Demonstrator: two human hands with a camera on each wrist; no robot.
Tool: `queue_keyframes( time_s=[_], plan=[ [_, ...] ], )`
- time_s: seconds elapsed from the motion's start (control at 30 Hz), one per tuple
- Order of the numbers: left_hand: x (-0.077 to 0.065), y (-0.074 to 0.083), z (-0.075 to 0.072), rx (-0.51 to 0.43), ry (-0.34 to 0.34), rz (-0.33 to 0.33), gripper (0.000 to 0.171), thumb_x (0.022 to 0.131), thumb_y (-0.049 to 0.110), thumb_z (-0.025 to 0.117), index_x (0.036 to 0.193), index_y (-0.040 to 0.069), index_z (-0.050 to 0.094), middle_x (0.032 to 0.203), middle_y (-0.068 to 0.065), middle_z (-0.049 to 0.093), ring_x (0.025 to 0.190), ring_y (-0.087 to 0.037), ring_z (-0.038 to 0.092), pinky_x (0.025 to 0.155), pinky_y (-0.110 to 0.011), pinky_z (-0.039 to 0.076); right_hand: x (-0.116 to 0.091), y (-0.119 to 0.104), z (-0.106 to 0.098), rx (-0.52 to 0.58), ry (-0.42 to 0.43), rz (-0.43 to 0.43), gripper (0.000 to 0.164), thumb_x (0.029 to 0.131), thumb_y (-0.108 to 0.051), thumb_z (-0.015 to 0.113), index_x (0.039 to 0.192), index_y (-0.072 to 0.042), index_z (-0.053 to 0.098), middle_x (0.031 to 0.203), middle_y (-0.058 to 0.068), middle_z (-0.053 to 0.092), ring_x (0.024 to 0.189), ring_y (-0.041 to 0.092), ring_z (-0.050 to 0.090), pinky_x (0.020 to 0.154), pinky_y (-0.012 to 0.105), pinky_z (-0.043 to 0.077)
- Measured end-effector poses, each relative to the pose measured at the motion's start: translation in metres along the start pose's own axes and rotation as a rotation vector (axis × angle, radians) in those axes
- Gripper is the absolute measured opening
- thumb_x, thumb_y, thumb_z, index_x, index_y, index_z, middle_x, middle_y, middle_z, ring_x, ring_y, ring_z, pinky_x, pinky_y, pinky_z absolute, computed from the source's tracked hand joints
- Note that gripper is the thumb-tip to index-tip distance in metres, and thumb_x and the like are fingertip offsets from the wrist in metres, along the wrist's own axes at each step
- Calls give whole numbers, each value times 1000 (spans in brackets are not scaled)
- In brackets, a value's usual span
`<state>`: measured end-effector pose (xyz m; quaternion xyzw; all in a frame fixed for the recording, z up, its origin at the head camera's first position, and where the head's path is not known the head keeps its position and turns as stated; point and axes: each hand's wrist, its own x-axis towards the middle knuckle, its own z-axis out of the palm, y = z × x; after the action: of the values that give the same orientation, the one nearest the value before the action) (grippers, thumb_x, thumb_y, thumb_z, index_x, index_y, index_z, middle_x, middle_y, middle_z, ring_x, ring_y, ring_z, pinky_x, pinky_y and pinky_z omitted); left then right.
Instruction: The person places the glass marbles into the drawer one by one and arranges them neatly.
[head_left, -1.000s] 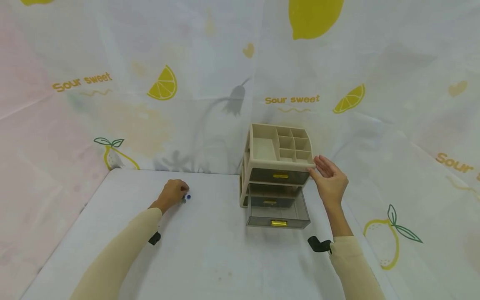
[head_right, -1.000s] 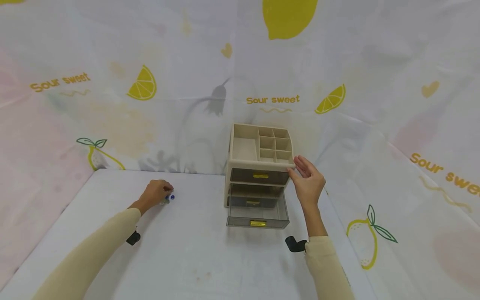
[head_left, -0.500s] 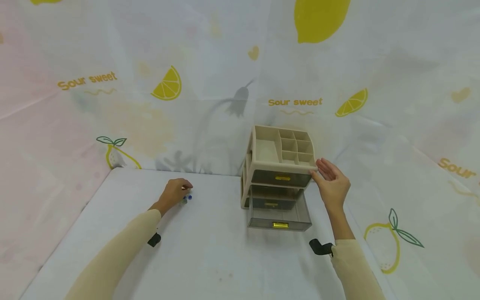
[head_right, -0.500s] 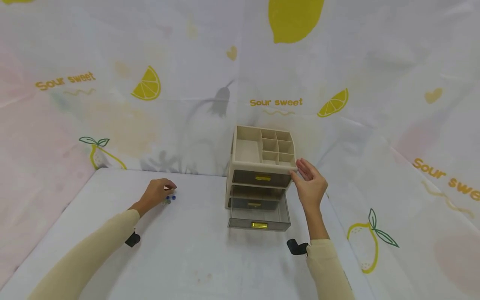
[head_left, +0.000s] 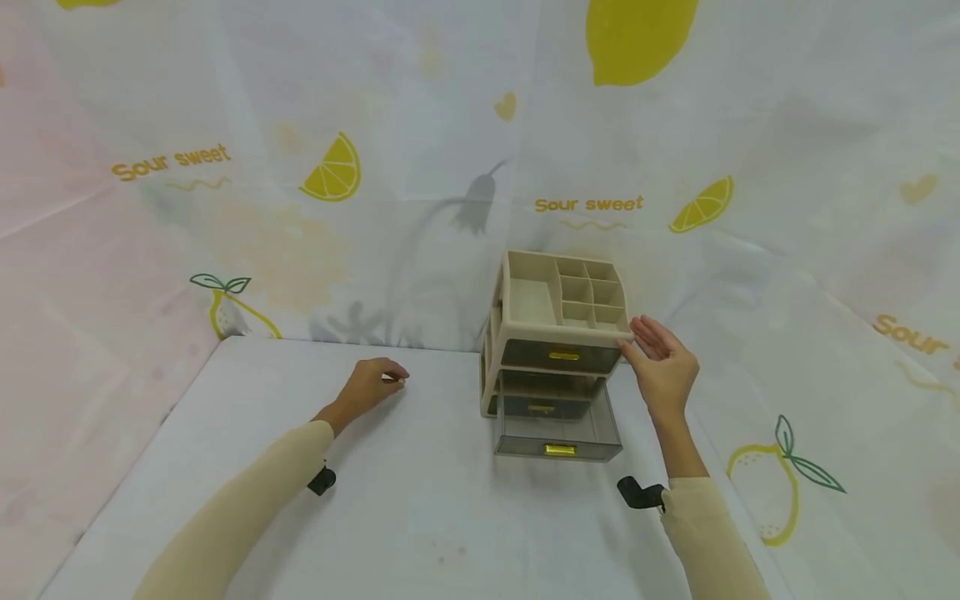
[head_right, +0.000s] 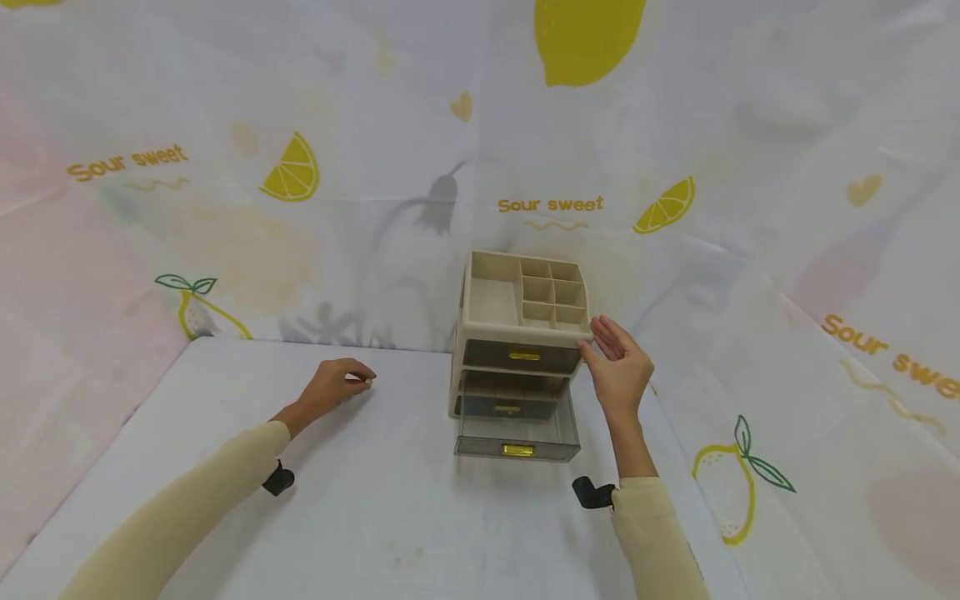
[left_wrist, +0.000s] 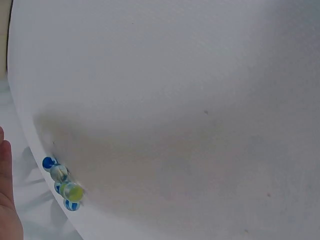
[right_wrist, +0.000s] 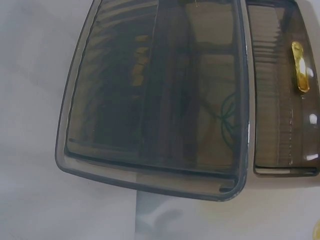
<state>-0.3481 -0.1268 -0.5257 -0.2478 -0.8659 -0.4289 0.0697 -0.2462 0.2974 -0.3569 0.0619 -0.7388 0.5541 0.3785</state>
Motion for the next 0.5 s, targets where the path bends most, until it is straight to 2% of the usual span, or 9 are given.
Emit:
queue_keyframes(
  time_s=[0.23, 0.5],
  plan=[
    [6, 9, 11, -23, -22, 54, 13, 84, -4, 72, 96, 0, 74, 95, -6, 71, 91, -23, 68, 79, -31, 57, -1, 0, 0, 8, 5, 9, 47, 72, 15, 77, 117, 15, 62, 111, 32, 63, 103, 33, 66, 87, 32, 52],
    [11, 32, 17, -65, -17, 133, 14, 84, -6, 72, 97, -2, 73, 96, -6, 71, 91, -23, 68, 78, -28, 56, 0, 1, 0, 21, 9, 8, 47, 72, 15, 77, 117, 15, 62, 111, 33, 63, 103, 29, 67, 87, 31, 52]
  ],
)
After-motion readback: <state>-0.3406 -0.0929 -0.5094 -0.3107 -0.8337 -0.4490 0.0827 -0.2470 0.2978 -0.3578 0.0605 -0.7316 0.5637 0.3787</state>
